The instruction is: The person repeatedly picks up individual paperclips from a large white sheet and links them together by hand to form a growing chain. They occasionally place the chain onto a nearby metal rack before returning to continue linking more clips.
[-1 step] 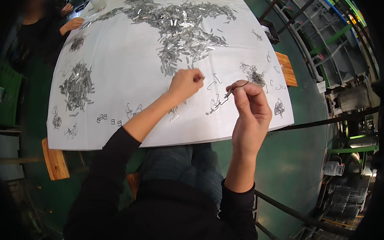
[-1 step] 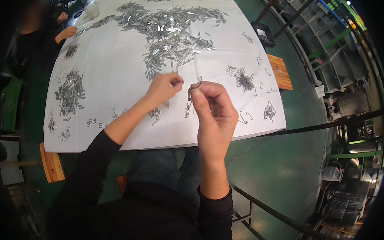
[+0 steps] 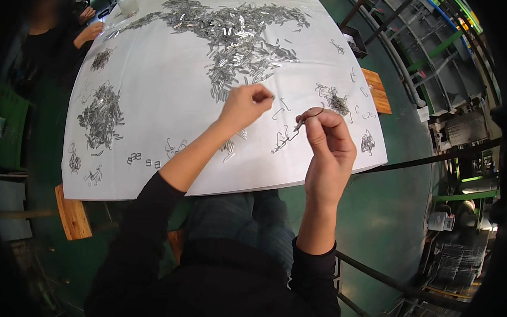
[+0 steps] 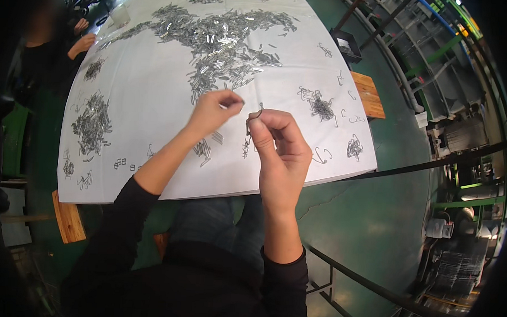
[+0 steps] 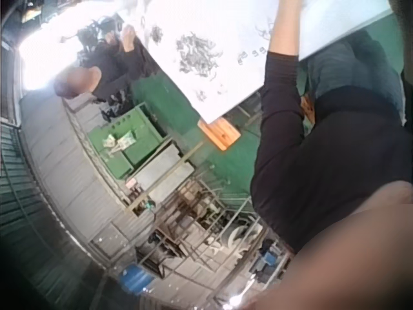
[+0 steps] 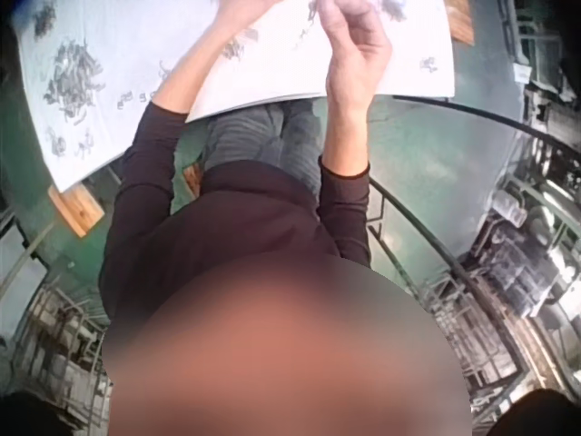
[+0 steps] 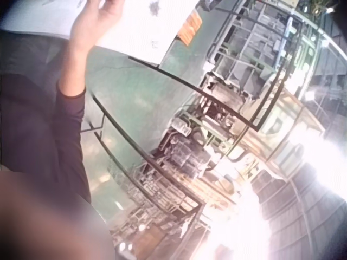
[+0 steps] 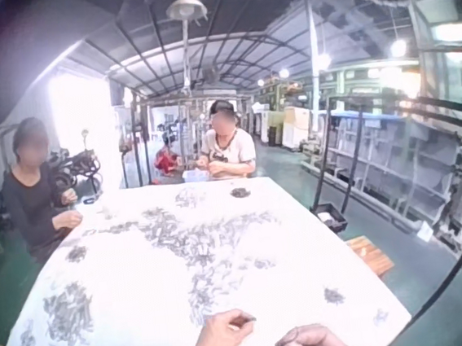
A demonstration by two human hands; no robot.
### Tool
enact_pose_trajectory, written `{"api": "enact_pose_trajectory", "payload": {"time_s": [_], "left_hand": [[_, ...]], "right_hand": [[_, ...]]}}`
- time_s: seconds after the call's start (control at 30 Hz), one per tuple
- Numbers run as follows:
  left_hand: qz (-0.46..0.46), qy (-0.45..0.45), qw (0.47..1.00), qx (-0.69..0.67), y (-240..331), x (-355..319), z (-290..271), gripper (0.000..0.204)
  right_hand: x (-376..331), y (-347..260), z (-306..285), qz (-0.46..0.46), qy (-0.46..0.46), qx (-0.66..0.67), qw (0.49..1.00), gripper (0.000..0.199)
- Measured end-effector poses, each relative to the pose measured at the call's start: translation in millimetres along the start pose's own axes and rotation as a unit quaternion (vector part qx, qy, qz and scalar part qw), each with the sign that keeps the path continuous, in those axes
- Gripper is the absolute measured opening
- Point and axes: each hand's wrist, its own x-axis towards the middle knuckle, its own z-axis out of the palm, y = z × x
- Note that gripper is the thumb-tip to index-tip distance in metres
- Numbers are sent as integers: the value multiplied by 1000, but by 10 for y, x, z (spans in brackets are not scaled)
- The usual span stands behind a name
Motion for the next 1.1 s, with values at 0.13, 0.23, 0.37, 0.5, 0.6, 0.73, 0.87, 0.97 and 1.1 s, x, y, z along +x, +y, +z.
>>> {"api": "enact_pose_trajectory", "payload": {"time_s": [0.13,0.23,0.37,0.5,0.6,0.73,0.87,0.97,1.1], "left_hand": [[18,17,974,-225,726,-77,-277,13],[47,2,975,-218,1084,-182,-398,12],[88,-14,981,-174,1259,-192,-458,13],[105,-6,985,-140,1263,-191,-473,11],[135,25,982,-128,1222,-180,-461,9],[130,42,980,-146,1148,-140,-493,10],[133,44,979,-147,1142,-147,-530,9],[134,49,980,-137,1180,-180,-539,9],[106,22,985,-133,1185,-198,-566,9]], "right_hand": [[-20,25,4,14,1,-28,1000,8],[-2,45,24,6,4,-48,999,9],[67,44,36,12,10,-62,998,10],[96,55,41,17,4,-95,995,10],[136,149,-33,11,-26,-117,993,11],[502,416,-542,-9,-129,-224,966,19],[709,1150,-920,85,-286,-517,803,22],[573,1512,-1034,59,-334,-646,684,13],[379,1618,-1160,34,-359,-690,628,13]]}}
